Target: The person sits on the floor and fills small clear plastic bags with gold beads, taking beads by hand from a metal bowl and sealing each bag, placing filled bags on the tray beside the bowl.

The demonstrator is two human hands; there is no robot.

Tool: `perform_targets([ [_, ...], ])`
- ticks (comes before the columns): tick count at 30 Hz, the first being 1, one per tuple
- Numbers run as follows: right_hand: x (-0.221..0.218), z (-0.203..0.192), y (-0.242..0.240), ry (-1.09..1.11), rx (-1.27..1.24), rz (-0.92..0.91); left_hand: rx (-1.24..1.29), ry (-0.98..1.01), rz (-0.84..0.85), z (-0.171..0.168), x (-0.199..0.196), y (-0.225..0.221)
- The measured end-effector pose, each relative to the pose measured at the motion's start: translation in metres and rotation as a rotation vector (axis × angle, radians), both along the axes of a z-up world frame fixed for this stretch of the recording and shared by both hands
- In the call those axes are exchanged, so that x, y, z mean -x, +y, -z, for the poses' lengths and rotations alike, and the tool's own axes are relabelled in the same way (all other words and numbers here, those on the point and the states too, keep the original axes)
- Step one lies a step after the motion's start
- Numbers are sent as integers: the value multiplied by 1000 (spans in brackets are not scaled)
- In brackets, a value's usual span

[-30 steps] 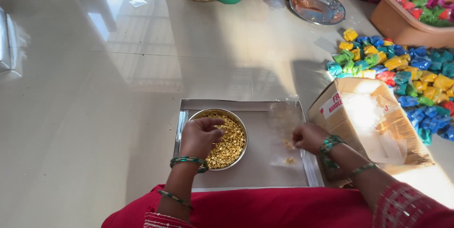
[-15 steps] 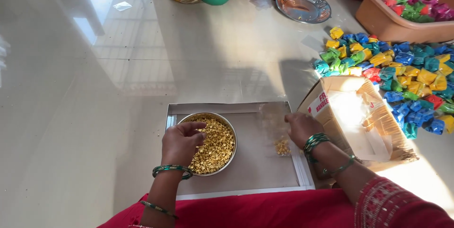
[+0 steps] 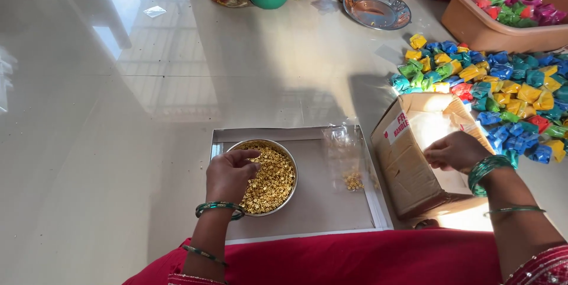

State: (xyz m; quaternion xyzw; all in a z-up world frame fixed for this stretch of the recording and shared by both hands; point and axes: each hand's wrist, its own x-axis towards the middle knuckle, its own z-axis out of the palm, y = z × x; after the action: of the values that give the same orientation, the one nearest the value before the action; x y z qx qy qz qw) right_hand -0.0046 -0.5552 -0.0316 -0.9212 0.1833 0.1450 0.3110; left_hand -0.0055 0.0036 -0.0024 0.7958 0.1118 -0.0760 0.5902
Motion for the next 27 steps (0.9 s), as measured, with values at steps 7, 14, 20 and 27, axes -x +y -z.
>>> perform_targets([
  [7,19,-72,36,-4,307,65,-6,-27,-9,6,-4,3],
  [14,19,-71,21,-219,-159,259,-34,-6,11,2,-3,1],
  [20,28,-110,67,-83,394,217,-76,2,7,0,-3,0],
  [27,11,-46,-53,-139,-23,239,-33,-14,18,-1,-2,-2],
])
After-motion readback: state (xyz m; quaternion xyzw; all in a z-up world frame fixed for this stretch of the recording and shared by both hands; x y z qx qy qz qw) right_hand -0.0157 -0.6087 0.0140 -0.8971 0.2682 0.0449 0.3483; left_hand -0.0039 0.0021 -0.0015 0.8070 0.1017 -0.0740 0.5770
